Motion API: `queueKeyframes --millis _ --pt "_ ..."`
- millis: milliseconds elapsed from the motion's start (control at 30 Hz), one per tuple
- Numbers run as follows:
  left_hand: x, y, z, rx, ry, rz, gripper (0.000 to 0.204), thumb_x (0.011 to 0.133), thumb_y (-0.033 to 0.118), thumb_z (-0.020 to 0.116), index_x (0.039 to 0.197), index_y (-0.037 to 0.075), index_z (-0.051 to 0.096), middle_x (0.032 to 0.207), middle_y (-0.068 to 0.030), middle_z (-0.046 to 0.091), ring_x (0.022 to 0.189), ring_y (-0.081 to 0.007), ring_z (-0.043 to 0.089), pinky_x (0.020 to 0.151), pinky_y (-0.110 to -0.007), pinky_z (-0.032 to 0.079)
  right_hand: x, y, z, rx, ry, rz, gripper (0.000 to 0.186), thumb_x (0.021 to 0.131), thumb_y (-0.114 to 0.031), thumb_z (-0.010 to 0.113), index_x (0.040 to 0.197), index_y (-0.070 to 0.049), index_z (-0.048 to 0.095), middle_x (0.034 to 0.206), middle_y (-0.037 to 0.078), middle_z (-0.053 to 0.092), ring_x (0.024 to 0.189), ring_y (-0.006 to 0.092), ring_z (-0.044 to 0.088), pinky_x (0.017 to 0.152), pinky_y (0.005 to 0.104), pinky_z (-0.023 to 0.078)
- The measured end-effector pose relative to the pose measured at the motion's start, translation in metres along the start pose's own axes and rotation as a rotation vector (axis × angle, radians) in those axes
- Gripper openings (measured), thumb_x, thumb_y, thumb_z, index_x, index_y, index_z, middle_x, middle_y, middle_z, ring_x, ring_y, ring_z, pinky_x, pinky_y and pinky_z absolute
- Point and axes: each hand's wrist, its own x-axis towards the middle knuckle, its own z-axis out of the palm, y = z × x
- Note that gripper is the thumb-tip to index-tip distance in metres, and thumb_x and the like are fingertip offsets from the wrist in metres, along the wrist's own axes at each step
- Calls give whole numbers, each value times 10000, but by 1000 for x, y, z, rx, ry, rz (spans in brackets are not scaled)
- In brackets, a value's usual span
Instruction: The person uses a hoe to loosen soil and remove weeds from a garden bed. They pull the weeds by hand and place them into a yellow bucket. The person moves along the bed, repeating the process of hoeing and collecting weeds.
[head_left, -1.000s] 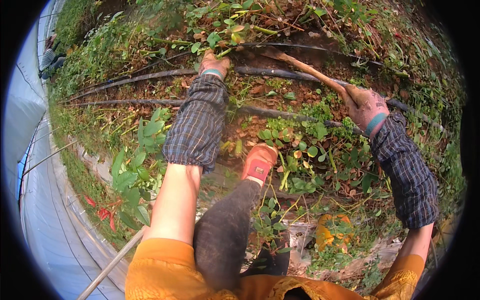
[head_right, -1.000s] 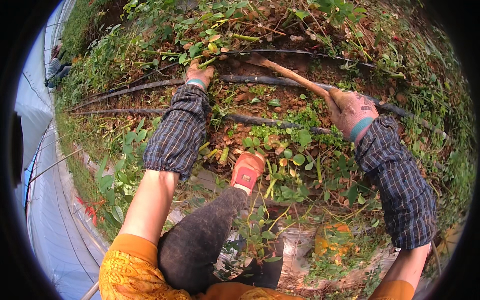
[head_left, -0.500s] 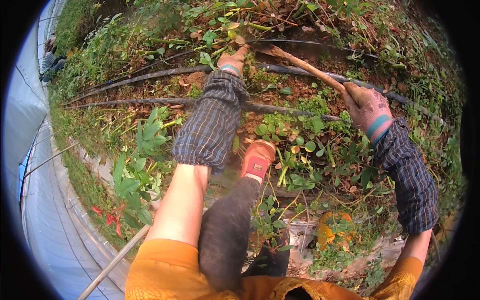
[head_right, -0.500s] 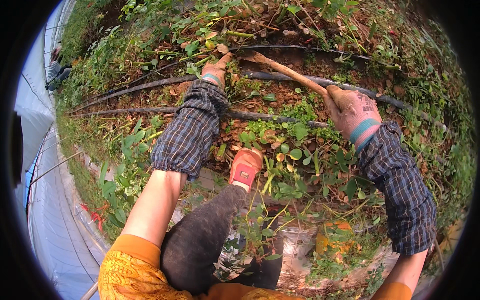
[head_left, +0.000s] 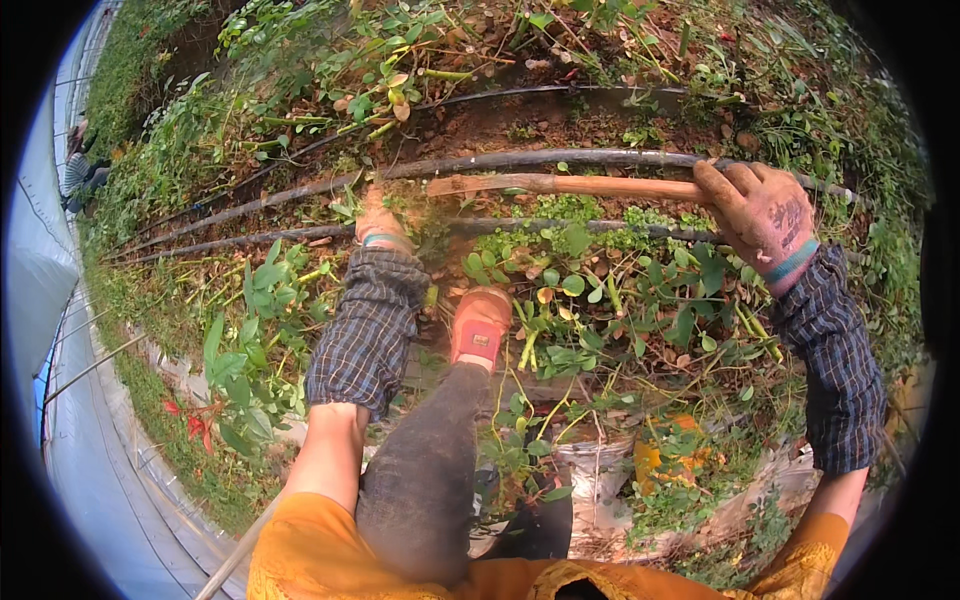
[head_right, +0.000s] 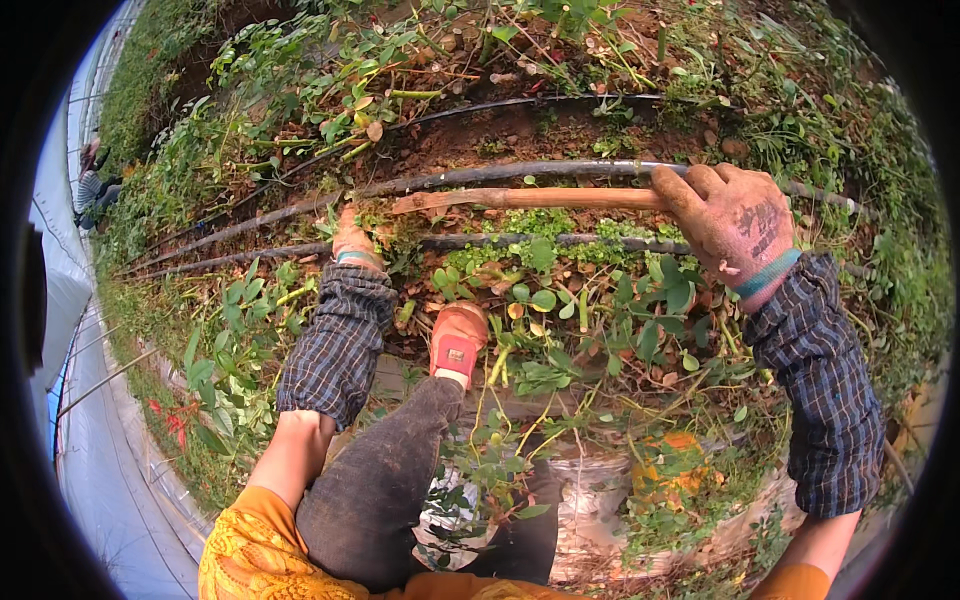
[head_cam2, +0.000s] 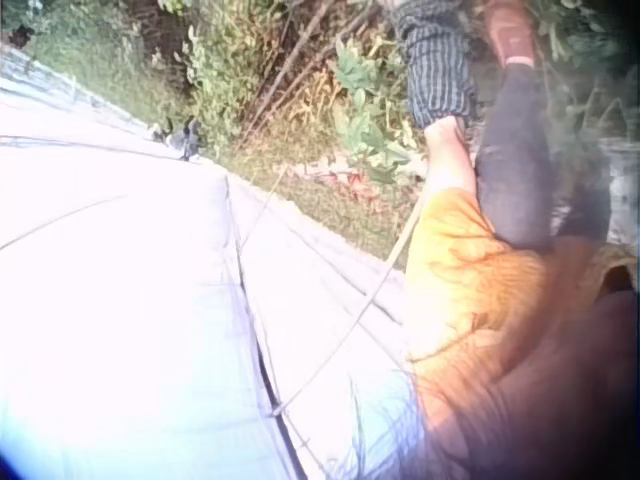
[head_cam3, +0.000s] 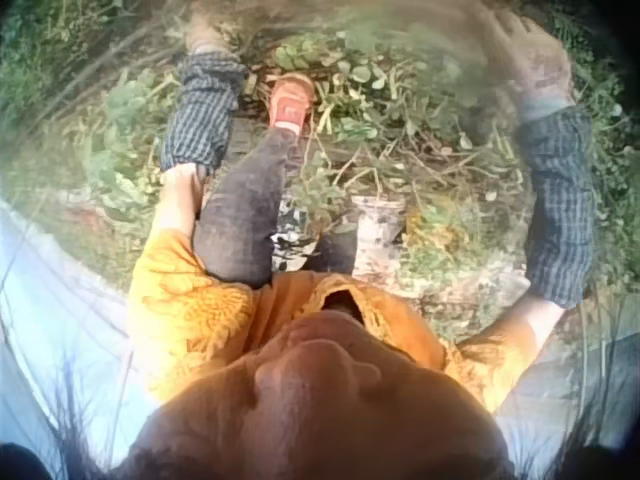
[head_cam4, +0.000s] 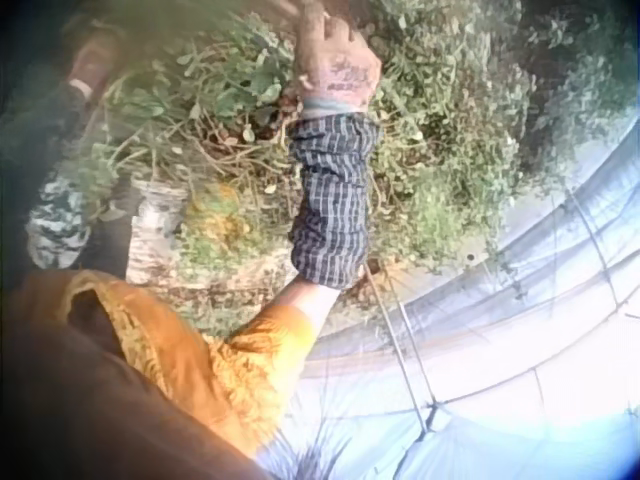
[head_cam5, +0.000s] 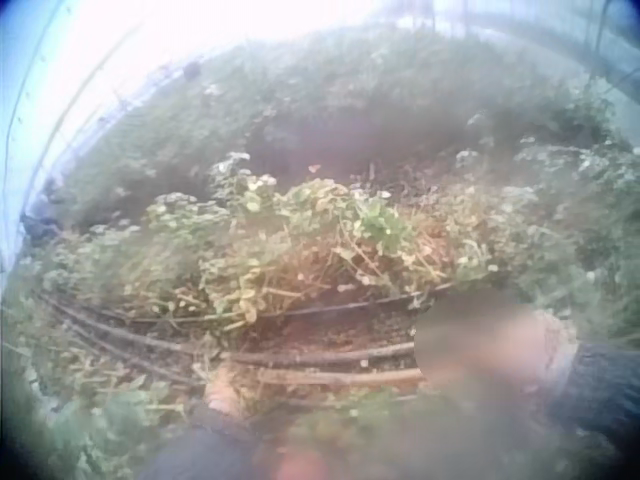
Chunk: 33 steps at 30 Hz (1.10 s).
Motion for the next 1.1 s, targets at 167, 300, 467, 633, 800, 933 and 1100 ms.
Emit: queueKeyframes --millis 167,300,467,633,800,933,1100 --pt "-149 56 -14 -1406 -274 -63 511 858 442 517 1099 1 612 1103 -132 638 911 -266 633 783 -425 508 -29 14 -17 23 299 398 396 725 -72 733 1109 -91 640 971 105 651 850 271 649 688 352 538" --pt "-134 52 10 -1399 -207 133 461 890 408 537 1167 44 596 1180 -118 600 985 -256 604 847 -415 485 -31 12 -13 180 469 441 361 786 -38 700 1134 -65 610 989 139 658 844 287 669 683 343 544" --pt "-171 59 -5 -1059 -262 84 437 909 370 554 1239 84 558 1179 -150 585 1008 -248 584 832 -421 486 -83 34 15 -37 -281 677 276 901 -131 543 1168 -80 499 963 188 640 824 356 650 667 457 520" --pt "-133 23 -24 -1297 -153 123 325 829 89 647 1126 154 532 1041 -107 649 787 -224 611 559 -373 489 -69 27 -18 2 -213 608 155 886 -144 552 1026 -78 541 839 154 631 781 361 634 633 458 497" --pt "-83 -26 -55 -1345 377 405 402 809 -133 468 1119 102 569 1046 -88 620 649 -165 545 512 -319 455 -84 5 -7 304 403 639 327 866 -105 640 1185 -77 571 832 147 653 723 205 669 645 318 518" --pt "-99 -18 -67 -1452 459 284 382 821 -131 501 1130 82 570 921 -96 614 598 -144 484 483 -280 419 -69 19 21 112 -80 691 259 904 -130 570 1156 -75 550 876 174 650 796 344 650 667 418 515" --pt "-118 7 -67 -789 616 357 323 900 80 568 1203 170 504 1053 -105 589 751 -260 606 462 -361 565 -62 -3 4 426 -32 595 319 850 -89 606 1164 -51 571 847 169 643 738 293 645 646 374 502"
